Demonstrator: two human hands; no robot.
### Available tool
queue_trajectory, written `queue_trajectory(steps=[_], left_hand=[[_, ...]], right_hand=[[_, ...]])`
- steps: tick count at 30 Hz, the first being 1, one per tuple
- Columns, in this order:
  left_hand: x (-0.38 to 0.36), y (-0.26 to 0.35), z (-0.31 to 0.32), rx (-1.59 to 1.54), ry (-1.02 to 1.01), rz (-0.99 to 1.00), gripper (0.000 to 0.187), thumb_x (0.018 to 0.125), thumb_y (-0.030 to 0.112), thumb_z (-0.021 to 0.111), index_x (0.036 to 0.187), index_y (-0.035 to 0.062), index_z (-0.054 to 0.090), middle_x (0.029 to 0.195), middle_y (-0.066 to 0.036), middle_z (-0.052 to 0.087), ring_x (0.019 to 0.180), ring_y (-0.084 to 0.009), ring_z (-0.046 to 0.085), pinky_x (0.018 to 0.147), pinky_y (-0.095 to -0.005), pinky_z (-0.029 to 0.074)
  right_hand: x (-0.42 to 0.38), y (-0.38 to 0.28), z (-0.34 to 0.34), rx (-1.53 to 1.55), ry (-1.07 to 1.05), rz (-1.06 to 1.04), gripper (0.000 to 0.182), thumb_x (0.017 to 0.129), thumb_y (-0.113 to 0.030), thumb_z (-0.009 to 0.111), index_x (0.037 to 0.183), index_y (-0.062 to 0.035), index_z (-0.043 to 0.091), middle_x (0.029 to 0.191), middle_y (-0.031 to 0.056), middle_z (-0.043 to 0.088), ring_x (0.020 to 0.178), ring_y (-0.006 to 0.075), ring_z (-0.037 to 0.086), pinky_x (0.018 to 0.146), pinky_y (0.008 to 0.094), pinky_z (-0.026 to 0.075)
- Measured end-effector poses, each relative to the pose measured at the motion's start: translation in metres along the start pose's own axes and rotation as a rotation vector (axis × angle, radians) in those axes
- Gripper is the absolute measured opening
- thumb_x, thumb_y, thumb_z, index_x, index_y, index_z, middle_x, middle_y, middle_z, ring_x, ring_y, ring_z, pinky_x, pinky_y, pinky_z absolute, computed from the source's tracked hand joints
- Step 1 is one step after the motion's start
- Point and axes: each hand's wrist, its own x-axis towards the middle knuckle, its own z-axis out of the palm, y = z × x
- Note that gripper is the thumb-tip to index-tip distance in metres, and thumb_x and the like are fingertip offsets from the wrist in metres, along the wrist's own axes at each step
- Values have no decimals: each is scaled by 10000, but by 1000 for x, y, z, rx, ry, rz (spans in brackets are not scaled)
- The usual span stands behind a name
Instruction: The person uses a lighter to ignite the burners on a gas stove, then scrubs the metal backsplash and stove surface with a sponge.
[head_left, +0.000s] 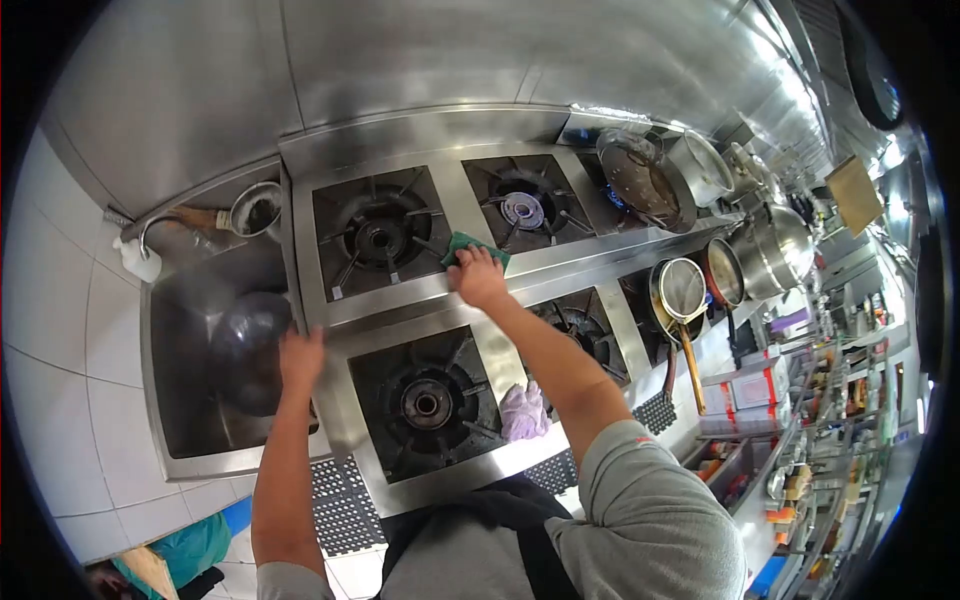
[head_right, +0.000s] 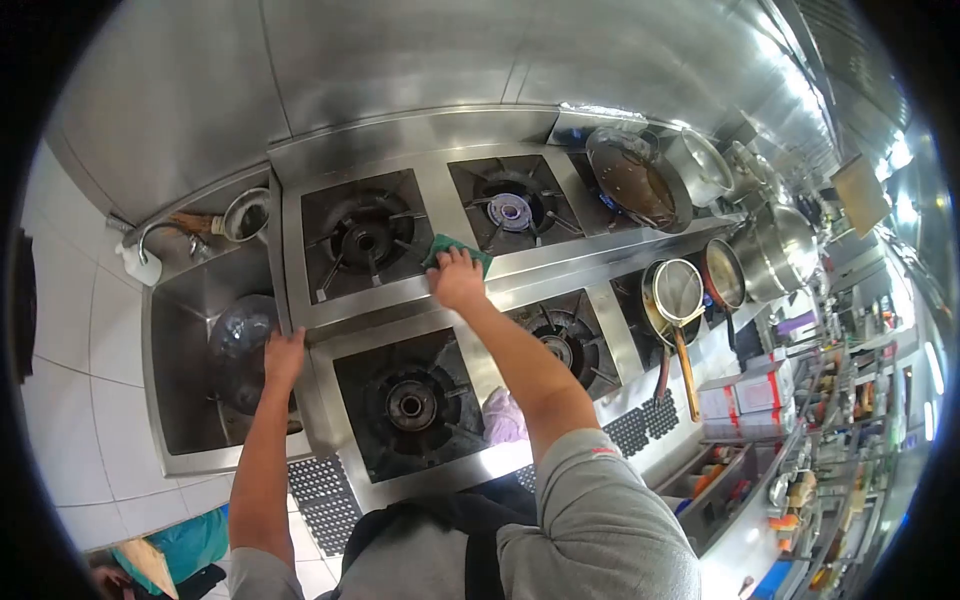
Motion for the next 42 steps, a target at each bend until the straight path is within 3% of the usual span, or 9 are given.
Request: queue_trajectory(steps=[2, 3, 9, 13, 23, 28, 31, 35, 42], left_hand=[[-8, 14, 2, 166, 61, -143, 654, 1014, 489, 629, 1374, -56, 589, 1350, -326, 633, 1307, -495, 577, 1055, -546, 508], [-5, 1, 15, 246, 235, -45, 597, 1024, 479, 618, 1244, -75, 643, 1272, -320, 669, 1211, -507, 627, 997, -565, 530], [-10, 20, 10, 450, 269, -26, 537, 1049, 443, 590, 1179, -70, 683, 1204, -324, 683, 1139, -514, 652, 996, -561, 520], [-11, 14, 17, 431, 358, -3, 527, 1041, 466, 603, 1131, -45, 694, 1199, -331, 677, 1133, -514, 652, 994, -568, 516], [-9, 34, 15, 476, 339, -78, 702, 1012, 534, 652, 1279, -116, 654, 1391, -342, 618, 1287, -493, 605, 1090, -513, 500], [-11, 31, 15, 393, 325, -107, 685, 1012, 516, 665, 1321, -95, 649, 1420, -334, 603, 1318, -478, 591, 1103, -499, 493], [-12, 35, 10, 300, 298, -110, 676, 1016, 520, 662, 1325, -81, 654, 1465, -321, 574, 1340, -471, 576, 1107, -496, 488], [-10, 30, 11, 246, 258, -106, 667, 1019, 533, 651, 1342, -50, 658, 1504, -306, 548, 1352, -465, 569, 1096, -492, 497], [-7, 34, 7, 240, 236, -137, 614, 1030, 541, 623, 1311, 0, 690, 1474, -288, 580, 1289, -463, 619, 1025, -516, 542]], right_hand=[[-9, 0, 2, 76, 66, -4, 760, 1048, -591, 482, 1571, -39, 466, 1686, 229, 358, 1573, 436, 293, 1261, 608, 252], [-9, -1, -2, 97, 57, -15, 760, 1048, -591, 482, 1571, -39, 466, 1686, 229, 358, 1573, 436, 293, 1261, 608, 252], [35, 12, -33, 85, -213, -51, 1061, 1013, -806, 239, 1660, 34, 277, 1749, 265, 183, 1630, 449, 121, 1315, 548, 129], [94, 20, -34, 84, -202, -122, 1088, 1006, -817, 239, 1644, 62, 293, 1738, 296, 183, 1628, 459, 117, 1312, 558, 128], [275, 13, -29, -25, -141, -149, 1106, 979, -827, 366, 1657, 41, 271, 1740, 279, 198, 1620, 468, 146, 1298, 578, 165], [307, 33, -37, 7, -22, -365, 966, 973, -789, 479, 1451, 43, 580, 1505, 284, 527, 1467, 453, 441, 1215, 518, 377], [315, 59, -40, -55, -10, -307, 874, 998, -727, 501, 1411, 35, 615, 1452, 281, 568, 1414, 437, 498, 1181, 491, 425], [316, -17, -15, -17, -6, -450, 875, 999, -727, 493, 1428, 26, 614, 1486, 268, 561, 1434, 433, 479, 1209, 498, 389], [318, -241, 78, 38, -77, -771, 791, 1015, -620, 527, 1503, 1, 561, 1586, 223, 494, 1481, 393, 438, 1252, 471, 330]])
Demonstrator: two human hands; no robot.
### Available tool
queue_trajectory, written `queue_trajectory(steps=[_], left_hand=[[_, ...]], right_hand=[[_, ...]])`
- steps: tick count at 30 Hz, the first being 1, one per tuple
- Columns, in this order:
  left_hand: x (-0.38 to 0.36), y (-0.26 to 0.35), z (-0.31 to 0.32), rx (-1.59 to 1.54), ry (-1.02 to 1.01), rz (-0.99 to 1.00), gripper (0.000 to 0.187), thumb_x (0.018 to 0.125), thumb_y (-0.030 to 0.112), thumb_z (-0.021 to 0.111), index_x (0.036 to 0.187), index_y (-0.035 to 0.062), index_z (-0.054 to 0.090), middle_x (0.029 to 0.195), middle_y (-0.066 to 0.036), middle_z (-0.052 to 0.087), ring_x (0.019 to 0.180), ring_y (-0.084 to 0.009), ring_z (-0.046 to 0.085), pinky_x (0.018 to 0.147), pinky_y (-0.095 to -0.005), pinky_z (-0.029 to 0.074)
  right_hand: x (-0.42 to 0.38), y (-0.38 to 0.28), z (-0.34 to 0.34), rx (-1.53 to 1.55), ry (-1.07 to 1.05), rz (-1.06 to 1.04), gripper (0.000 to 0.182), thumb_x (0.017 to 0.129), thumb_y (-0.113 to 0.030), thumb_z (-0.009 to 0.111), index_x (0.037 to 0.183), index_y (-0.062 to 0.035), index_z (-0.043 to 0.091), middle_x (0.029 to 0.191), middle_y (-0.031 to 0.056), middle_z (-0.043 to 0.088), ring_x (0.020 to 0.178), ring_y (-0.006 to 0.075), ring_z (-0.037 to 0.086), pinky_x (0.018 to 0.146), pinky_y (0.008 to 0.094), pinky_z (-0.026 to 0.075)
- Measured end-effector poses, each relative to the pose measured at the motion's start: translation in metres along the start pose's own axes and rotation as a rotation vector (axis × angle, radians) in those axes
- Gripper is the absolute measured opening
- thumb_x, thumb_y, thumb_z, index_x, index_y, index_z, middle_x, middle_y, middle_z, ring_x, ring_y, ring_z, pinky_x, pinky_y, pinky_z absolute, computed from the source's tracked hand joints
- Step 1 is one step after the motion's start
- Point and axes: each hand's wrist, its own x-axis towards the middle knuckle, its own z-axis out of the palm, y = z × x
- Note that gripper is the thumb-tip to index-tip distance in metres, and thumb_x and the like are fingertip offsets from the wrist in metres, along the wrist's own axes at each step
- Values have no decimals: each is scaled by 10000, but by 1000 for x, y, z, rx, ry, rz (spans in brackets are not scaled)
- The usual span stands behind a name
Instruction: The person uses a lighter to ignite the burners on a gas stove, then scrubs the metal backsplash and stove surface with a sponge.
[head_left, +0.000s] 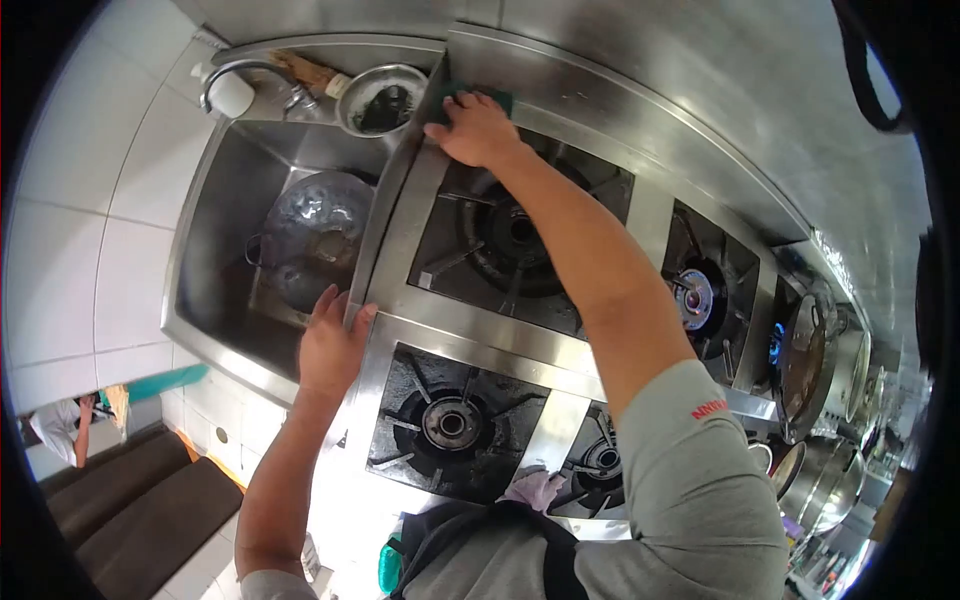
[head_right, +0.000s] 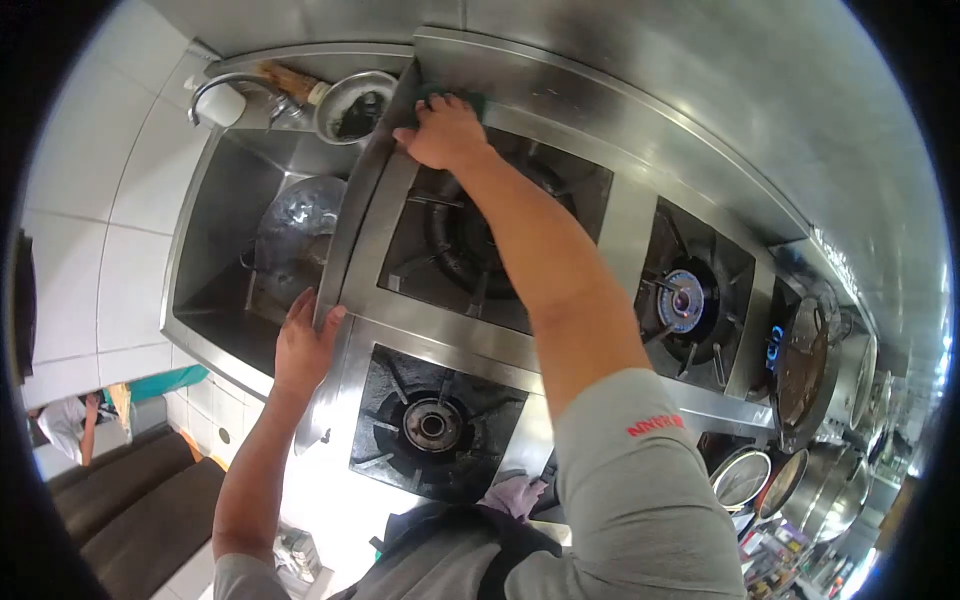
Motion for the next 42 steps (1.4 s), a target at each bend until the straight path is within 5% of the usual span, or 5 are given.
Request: queue_trajectory(steps=[10, 17, 23, 32, 42], left_hand=[[-10, 8, -6, -5, 86, 13, 614, 1104, 556, 428, 1236, 27, 710, 1323, -281, 671, 1284, -467, 606, 1062, -497, 524], [-13, 20, -9, 116, 39, -115, 771, 1099, 640, 350, 1085, -4, 773, 1148, -287, 738, 1148, -491, 673, 987, -541, 533], [-9, 5, 2, 294, 48, -119, 922, 1074, 729, 255, 1043, -31, 777, 1062, -309, 745, 1052, -505, 709, 897, -563, 559], [14, -29, 18, 370, 15, -73, 997, 1073, 739, 188, 992, -68, 768, 1003, -313, 753, 988, -498, 735, 885, -583, 562], [10, -24, 16, 381, 46, -48, 933, 1082, 716, 206, 1064, -23, 774, 1021, -335, 739, 1008, -522, 718, 900, -605, 552]], right_hand=[[-180, -166, 16, 146, -116, -139, 507, 896, -227, 652, 1307, 71, 653, 1493, 232, 529, 1391, 365, 499, 1195, 448, 392], [-302, -191, 13, 73, -37, -222, 747, 868, -217, 684, 1533, 48, 473, 1639, 228, 406, 1548, 366, 349, 1285, 470, 273], [-415, -112, -45, 43, -41, -35, 1054, 823, -381, 841, 1630, 25, 298, 1652, 213, 378, 1570, 384, 308, 1308, 491, 218], [-597, 50, -130, -79, 25, 430, 1020, 824, -442, 838, 1596, 29, 366, 1627, 214, 410, 1527, 384, 365, 1280, 477, 272], [-668, 172, -181, -155, 25, 868, 1085, 939, -796, 501, 1632, 25, 351, 1698, 204, 344, 1596, 356, 281, 1304, 495, 213]])
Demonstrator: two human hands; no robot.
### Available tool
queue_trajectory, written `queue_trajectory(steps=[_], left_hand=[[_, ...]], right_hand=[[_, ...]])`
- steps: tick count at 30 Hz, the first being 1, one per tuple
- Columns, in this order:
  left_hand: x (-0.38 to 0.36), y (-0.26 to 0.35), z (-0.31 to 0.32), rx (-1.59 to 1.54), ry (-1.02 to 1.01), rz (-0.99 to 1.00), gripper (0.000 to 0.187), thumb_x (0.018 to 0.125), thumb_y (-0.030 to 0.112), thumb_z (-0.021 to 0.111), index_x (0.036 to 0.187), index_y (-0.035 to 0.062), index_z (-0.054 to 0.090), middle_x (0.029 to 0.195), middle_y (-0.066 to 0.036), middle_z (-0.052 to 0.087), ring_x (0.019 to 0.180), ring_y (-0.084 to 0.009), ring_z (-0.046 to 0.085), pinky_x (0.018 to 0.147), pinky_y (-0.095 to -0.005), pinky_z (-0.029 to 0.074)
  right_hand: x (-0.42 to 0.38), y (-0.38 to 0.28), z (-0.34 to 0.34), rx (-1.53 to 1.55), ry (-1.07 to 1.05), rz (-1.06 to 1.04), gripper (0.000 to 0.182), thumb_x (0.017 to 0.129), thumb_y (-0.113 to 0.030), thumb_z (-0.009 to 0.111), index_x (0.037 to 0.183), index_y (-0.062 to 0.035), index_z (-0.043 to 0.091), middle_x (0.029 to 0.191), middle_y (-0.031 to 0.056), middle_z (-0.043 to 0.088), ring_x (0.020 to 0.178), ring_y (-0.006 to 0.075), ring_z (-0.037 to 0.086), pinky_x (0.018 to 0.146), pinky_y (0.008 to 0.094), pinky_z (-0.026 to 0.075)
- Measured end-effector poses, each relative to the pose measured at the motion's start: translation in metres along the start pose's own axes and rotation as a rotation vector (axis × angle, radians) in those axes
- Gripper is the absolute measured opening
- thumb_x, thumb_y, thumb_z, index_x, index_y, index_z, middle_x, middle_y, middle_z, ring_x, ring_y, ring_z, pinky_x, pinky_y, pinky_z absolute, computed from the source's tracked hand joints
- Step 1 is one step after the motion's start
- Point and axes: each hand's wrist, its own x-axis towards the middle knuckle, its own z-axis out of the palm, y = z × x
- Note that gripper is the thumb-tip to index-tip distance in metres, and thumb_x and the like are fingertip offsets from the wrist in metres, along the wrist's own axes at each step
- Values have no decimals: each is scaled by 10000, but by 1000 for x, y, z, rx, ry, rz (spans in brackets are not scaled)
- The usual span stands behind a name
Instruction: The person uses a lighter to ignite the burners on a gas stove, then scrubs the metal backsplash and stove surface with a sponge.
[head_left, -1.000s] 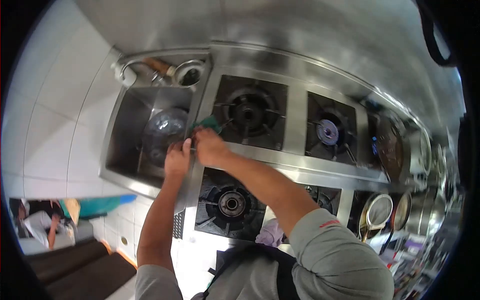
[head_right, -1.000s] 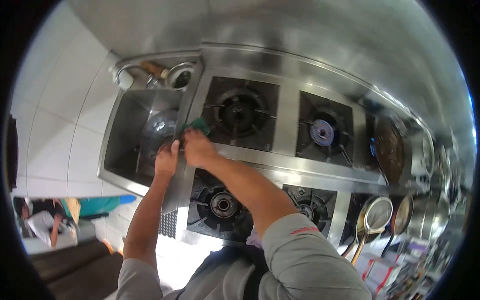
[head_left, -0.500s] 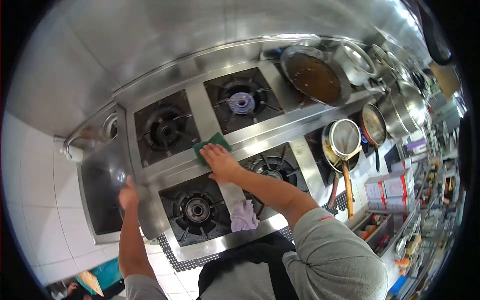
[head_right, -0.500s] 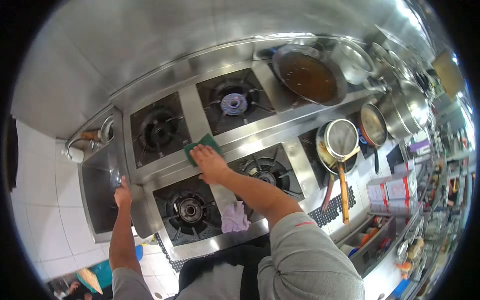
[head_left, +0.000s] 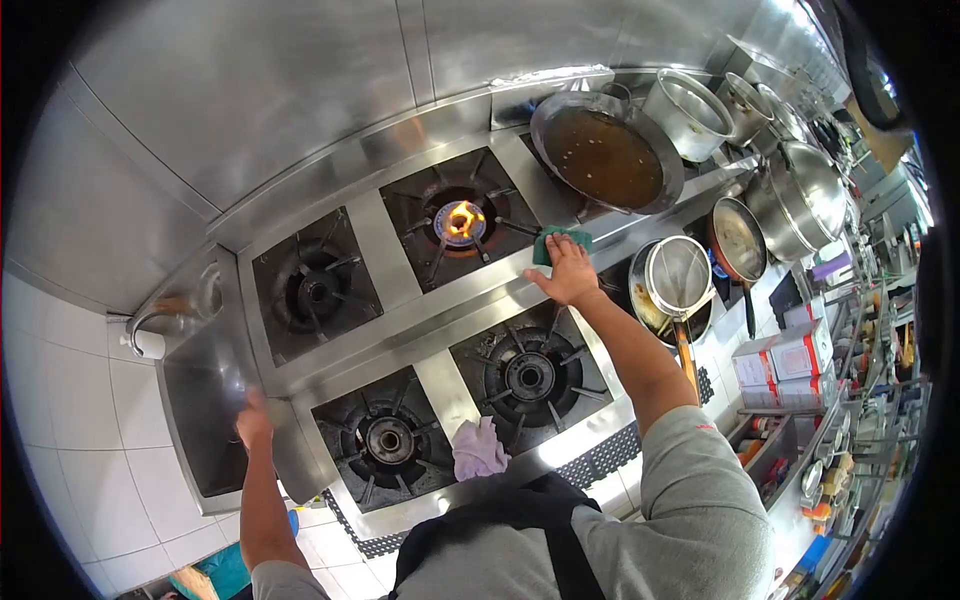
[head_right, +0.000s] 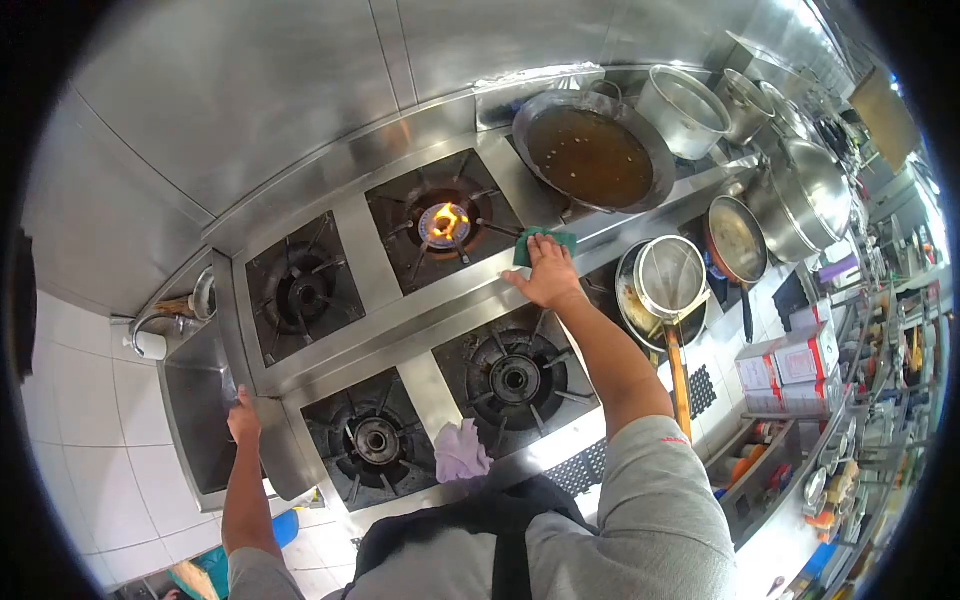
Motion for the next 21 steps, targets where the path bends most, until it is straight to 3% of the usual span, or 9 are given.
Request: queue_trajectory(steps=[5, 12, 14, 16, 18, 20, 21], left_hand=[[3, -4, 4, -50, -37, 15, 922, 1088, 697, 250, 1045, -76, 752, 1017, -357, 722, 1049, -536, 691, 923, -626, 523], [-2, 7, -4, -129, 16, -15, 883, 1094, 669, 324, 1054, -112, 733, 1007, -378, 706, 1044, -547, 682, 905, -608, 511], [-18, 32, -30, -179, -97, -46, 846, 1100, 639, 369, 1103, -138, 702, 1011, -385, 701, 1034, -553, 679, 884, -576, 506], [-6, 13, -14, -218, -116, -48, 833, 1101, 628, 386, 1116, -148, 688, 1012, -384, 700, 1033, -554, 678, 875, -568, 502], [-4, 1, -5, -264, -140, -52, 822, 1102, 617, 402, 1128, -158, 673, 1014, -382, 699, 1031, -555, 676, 866, -561, 498], [-6, 11, -14, -283, -159, -29, 785, 1104, 592, 430, 1132, -152, 681, 1051, -379, 702, 1067, -551, 671, 892, -562, 503], [-7, 10, -12, -278, -168, -50, 785, 1104, 592, 430, 1132, -152, 681, 1051, -379, 702, 1067, -551, 671, 892, -562, 503]], right_hand=[[58, -4, 9, 35, 35, 129, 1144, 937, -869, 385, 1630, 40, 346, 1711, 203, 327, 1598, 357, 272, 1306, 487, 215], [182, -21, 7, 84, 47, 127, 1163, 926, -887, 376, 1627, 41, 349, 1705, 211, 337, 1607, 349, 260, 1305, 482, 223], [228, -13, 16, 95, 66, 89, 1140, 926, -869, 421, 1603, 48, 393, 1683, 225, 369, 1587, 368, 298, 1292, 482, 257], [273, -8, 22, 198, 167, 18, 1085, 926, -837, 490, 1534, 62, 495, 1635, 248, 430, 1529, 405, 389, 1262, 483, 319], [316, -14, 8, 291, 108, 34, 1020, 918, -807, 554, 1441, 67, 597, 1575, 265, 494, 1465, 422, 469, 1232, 476, 368], [335, -49, -7, 265, 72, -9, 992, 909, -801, 574, 1393, 62, 643, 1530, 269, 537, 1433, 407, 510, 1204, 478, 405], [343, -70, 3, 244, 82, -129, 978, 911, -794, 578, 1384, 59, 651, 1518, 263, 549, 1433, 402, 509, 1201, 476, 407]])
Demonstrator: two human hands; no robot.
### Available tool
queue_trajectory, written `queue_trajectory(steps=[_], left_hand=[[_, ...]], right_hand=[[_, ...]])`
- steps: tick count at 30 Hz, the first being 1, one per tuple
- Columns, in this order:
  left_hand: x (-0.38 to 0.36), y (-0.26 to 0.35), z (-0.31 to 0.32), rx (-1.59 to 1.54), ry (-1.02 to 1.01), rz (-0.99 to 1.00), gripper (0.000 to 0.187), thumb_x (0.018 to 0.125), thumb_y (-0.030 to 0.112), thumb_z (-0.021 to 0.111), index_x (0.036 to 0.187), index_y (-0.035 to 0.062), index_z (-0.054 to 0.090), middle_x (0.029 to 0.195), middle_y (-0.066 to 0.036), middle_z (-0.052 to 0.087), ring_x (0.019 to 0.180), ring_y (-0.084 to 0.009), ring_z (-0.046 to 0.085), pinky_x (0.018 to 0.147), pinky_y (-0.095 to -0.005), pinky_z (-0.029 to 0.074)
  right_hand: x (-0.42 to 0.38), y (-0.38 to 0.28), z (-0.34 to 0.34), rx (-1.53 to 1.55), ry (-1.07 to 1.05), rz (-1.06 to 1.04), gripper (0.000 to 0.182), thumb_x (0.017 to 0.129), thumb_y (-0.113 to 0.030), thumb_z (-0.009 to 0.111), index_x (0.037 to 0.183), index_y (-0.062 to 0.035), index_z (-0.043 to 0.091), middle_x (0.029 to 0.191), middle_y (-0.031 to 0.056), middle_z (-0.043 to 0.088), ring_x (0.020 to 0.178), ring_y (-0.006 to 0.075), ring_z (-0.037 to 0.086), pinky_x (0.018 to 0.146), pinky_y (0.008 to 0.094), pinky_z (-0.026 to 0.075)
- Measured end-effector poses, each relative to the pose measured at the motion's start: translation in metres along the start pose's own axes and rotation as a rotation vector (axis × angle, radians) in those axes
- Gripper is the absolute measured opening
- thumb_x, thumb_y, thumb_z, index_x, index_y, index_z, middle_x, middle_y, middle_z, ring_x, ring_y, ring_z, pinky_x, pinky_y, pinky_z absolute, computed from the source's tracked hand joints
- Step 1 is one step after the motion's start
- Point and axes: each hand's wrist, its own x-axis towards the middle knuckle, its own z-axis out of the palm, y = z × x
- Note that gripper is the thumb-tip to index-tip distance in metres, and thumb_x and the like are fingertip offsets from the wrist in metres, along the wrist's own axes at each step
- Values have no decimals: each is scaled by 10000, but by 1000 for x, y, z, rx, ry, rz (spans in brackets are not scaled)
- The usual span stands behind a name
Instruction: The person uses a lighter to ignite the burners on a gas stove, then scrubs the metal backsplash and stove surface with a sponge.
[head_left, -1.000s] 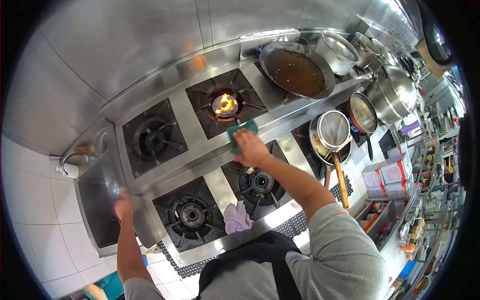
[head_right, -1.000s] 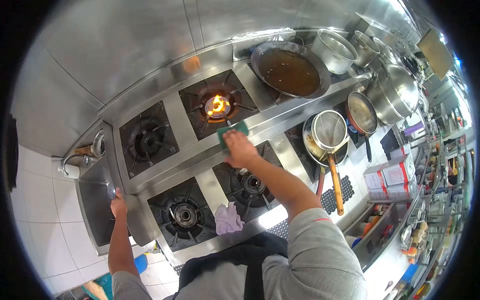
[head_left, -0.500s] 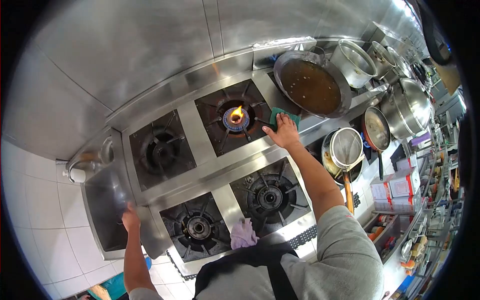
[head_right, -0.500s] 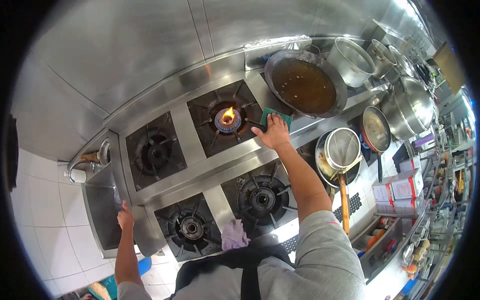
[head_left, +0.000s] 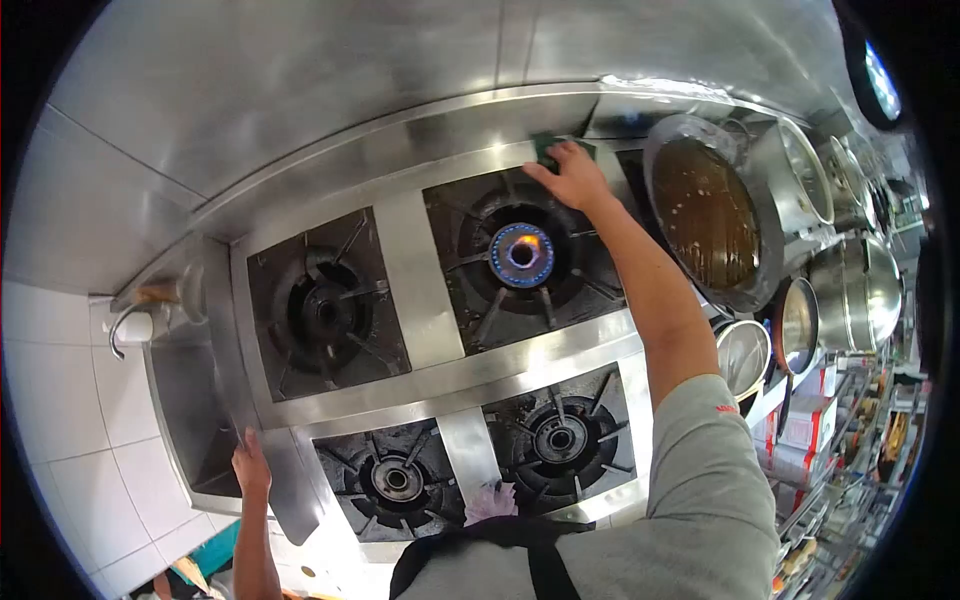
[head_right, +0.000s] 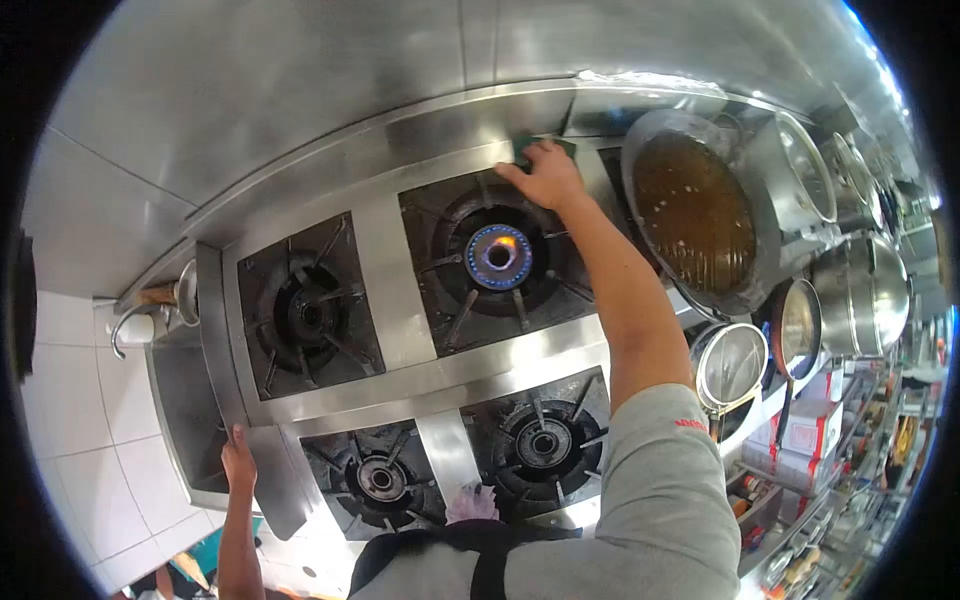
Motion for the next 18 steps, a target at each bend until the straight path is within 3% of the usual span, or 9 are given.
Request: queue_trajectory(steps=[4, 6, 8, 10, 15, 18], left_hand=[[0, 8, -1, 44, 38, -9, 746, 1108, 565, 440, 1176, -135, 687, 1133, -376, 698, 1136, -545, 653, 947, -561, 504], [-1, 5, -2, 56, 35, -43, 733, 1110, 556, 442, 1188, -130, 689, 1158, -376, 694, 1155, -544, 646, 962, -561, 503], [3, -6, 1, 107, 38, -85, 732, 1113, 553, 435, 1189, -129, 689, 1163, -378, 693, 1150, -544, 648, 960, -565, 502], [0, -3, -1, 98, 50, -67, 731, 1113, 552, 436, 1181, -130, 688, 1148, -381, 691, 1139, -549, 648, 951, -572, 500], [-3, -4, -1, 31, 9, -38, 729, 1112, 551, 437, 1158, -133, 685, 1094, -390, 683, 1106, -567, 642, 922, -589, 495], [-4, 7, -4, 39, -7, -84, 698, 1116, 527, 444, 1168, -128, 679, 1079, -387, 681, 1100, -569, 639, 911, -586, 495]], right_hand=[[16, -139, 82, 113, -106, -374, 925, 903, -784, 585, 1315, 35, 705, 1489, 242, 581, 1436, 402, 497, 1215, 479, 385], [19, -225, 107, 75, -209, -483, 897, 909, -782, 568, 1298, 11, 725, 1497, 245, 574, 1444, 416, 486, 1224, 481, 376], [24, -262, 113, 97, -257, -524, 890, 913, -781, 562, 1290, 7, 732, 1501, 246, 571, 1448, 423, 481, 1226, 479, 373], [27, -261, 135, 108, -124, -560, 826, 923, -747, 585, 1192, 13, 760, 1339, 236, 645, 1267, 403, 599, 1138, 496, 444], [26, -137, 54, 65, -143, -352, 639, 911, -617, 695, 1160, -33, 768, 1361, 238, 634, 1325, 418, 568, 1095, 519, 496], [26, -54, 21, -19, -37, -237, 604, 899, -549, 719, 1215, -36, 750, 1337, 224, 647, 1302, 420, 584, 1089, 507, 504]])
